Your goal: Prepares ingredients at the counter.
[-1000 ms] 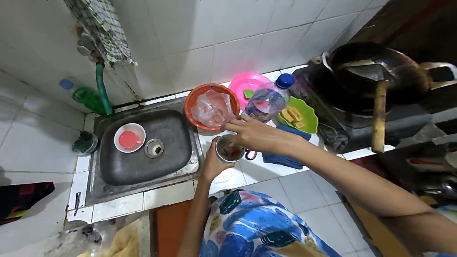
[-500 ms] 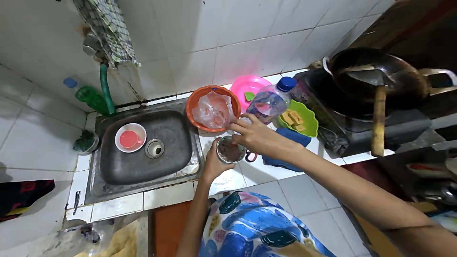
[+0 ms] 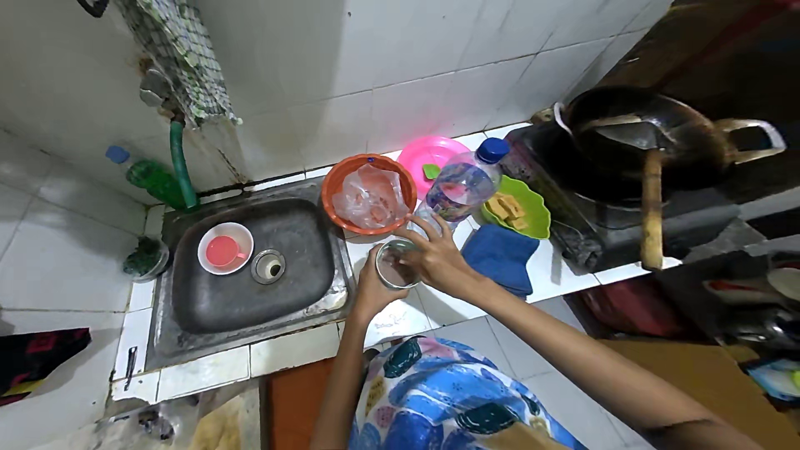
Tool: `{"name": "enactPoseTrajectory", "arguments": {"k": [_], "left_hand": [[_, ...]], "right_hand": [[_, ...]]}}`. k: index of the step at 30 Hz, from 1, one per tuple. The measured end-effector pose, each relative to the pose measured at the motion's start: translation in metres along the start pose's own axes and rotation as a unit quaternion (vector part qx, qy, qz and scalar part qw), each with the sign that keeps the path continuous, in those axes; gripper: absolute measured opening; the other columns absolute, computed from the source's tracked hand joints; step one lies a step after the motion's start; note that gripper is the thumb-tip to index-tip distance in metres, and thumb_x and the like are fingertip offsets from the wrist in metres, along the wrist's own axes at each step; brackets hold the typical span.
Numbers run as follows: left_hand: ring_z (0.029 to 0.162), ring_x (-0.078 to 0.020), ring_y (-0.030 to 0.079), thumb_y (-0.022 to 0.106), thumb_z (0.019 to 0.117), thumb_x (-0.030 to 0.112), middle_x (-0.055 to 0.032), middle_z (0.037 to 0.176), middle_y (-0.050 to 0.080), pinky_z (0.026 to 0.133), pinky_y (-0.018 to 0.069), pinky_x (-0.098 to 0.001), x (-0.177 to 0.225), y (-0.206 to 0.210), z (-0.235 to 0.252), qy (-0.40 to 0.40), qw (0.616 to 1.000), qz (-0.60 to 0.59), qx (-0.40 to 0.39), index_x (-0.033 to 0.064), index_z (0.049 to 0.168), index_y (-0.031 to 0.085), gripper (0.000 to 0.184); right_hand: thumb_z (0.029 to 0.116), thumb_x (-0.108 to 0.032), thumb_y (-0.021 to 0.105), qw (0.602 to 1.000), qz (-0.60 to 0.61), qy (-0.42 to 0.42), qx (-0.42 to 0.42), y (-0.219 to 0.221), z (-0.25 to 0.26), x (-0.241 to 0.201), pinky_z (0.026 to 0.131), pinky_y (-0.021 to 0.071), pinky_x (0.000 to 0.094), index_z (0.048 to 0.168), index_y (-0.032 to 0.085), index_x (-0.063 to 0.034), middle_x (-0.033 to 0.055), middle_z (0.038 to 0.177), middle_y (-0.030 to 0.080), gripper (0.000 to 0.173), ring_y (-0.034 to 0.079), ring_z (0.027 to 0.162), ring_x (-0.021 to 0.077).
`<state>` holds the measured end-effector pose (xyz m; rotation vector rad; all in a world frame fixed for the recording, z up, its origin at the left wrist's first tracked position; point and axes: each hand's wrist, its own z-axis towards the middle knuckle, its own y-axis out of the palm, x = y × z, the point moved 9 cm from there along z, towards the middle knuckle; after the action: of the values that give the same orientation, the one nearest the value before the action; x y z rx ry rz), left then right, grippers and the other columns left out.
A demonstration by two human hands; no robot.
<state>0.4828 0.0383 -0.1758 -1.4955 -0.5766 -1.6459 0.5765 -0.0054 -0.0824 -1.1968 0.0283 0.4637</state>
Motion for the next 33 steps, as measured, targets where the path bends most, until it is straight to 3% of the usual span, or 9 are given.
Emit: {"name": "enactPoseTrajectory", "arguments": {"k": [4,7,9,14,17,21,26,29,33], "left_hand": [[0.124,-0.0252,0.062,0.094,0.0528,0.004,-0.0277,0.132,0.061,0.109,0.0474,-0.0351,0.001,0.0,0.0,-0.022,1.0,0.003,-0.003,-0.0173,0.143,0.038,0.108],[0.124,-0.0273,0.062,0.094,0.0529,0.006,-0.0283,0.131,0.061,0.108,0.0481,-0.0378,-0.001,0.0,-0.001,-0.032,0.999,0.016,0.001,-0.0175,0.144,0.038,0.109],[0.123,-0.0275,0.062,0.094,0.0518,0.007,-0.0284,0.131,0.061,0.107,0.049,-0.0387,-0.004,0.001,-0.001,-0.036,0.999,0.032,0.004,-0.0171,0.144,0.037,0.111],[0.122,-0.0217,0.061,0.092,0.0503,0.009,-0.0264,0.133,0.06,0.106,0.0493,-0.034,-0.007,0.0,0.0,-0.041,0.999,0.024,0.013,-0.0152,0.145,0.036,0.113],[0.124,-0.0181,0.06,0.092,0.0508,0.011,-0.0257,0.136,0.058,0.106,0.0485,-0.0303,-0.009,0.0,-0.001,-0.055,0.998,0.008,0.018,-0.0143,0.147,0.033,0.116],[0.124,-0.0189,0.059,0.091,0.0495,0.011,-0.0284,0.136,0.056,0.105,0.0475,-0.0293,-0.007,-0.001,-0.002,-0.068,0.997,0.027,0.021,-0.016,0.148,0.029,0.12],[0.127,-0.0159,0.055,0.086,0.0552,0.018,-0.0304,0.138,0.053,0.107,0.0436,-0.0255,-0.001,-0.002,-0.002,-0.024,0.997,0.068,0.021,-0.0206,0.145,0.029,0.113],[0.129,-0.0192,0.054,0.091,0.0471,0.017,-0.0305,0.14,0.052,0.109,0.0427,-0.0282,-0.006,-0.005,-0.002,-0.042,0.997,0.068,0.02,-0.0185,0.146,0.027,0.123],[0.128,-0.0168,0.055,0.092,0.0432,0.016,-0.0284,0.14,0.052,0.108,0.0432,-0.026,-0.012,-0.006,-0.002,-0.059,0.996,0.058,0.019,-0.0171,0.148,0.024,0.13]], "right_hand": [[0.0908,-0.006,0.067,0.995,0.066,0.047,-0.057,0.01,-0.001,-0.004,0.109,0.0231,0.081,0.087,0.076,-0.0006,0.0163,0.13,0.069,0.011,0.046,0.14,0.0501],[0.0955,-0.01,0.064,0.983,0.129,0.081,-0.104,0.017,0.002,-0.005,0.115,0.0156,0.078,0.094,0.077,0.0017,0.0174,0.135,0.066,0.017,0.038,0.146,0.0481],[0.0957,-0.01,0.064,0.985,0.127,0.081,-0.087,0.017,0.006,-0.004,0.115,0.0179,0.0766,0.093,0.077,0.0019,0.018,0.137,0.065,0.018,0.04,0.145,0.0473],[0.0861,-0.002,0.071,0.997,0.027,0.052,0.042,0.007,0.008,-0.007,0.105,0.0399,0.0693,0.082,0.075,-0.0018,0.0159,0.124,0.071,0.006,0.06,0.128,0.0412],[0.0841,0.003,0.07,0.991,0.01,0.129,0.03,0.002,0.005,0.006,0.108,0.0383,0.068,0.081,0.075,0.0025,0.019,0.126,0.069,0.006,0.058,0.13,0.0412],[0.0881,0.004,0.066,0.963,0.097,0.223,-0.118,0.001,-0.006,0.012,0.113,0.0249,0.0691,0.102,0.072,0.0103,0.0262,0.139,0.058,0.016,0.043,0.141,0.0449],[0.0887,0.001,0.07,0.978,0.12,0.153,-0.071,0.017,0.001,-0.012,0.111,0.0293,0.0693,0.096,0.074,0.0077,0.0232,0.132,0.063,0.011,0.049,0.136,0.0427],[0.0911,0.002,0.066,0.978,0.104,0.175,-0.048,0.022,0.009,0.002,0.113,0.0294,0.0666,0.096,0.075,0.0064,0.0224,0.139,0.06,0.011,0.048,0.138,0.0416],[0.0887,0.004,0.066,0.97,0.089,0.21,-0.081,0.011,0.001,0.005,0.103,0.0378,0.0615,0.094,0.075,0.0079,0.026,0.131,0.061,0.011,0.052,0.128,0.0438]]}}
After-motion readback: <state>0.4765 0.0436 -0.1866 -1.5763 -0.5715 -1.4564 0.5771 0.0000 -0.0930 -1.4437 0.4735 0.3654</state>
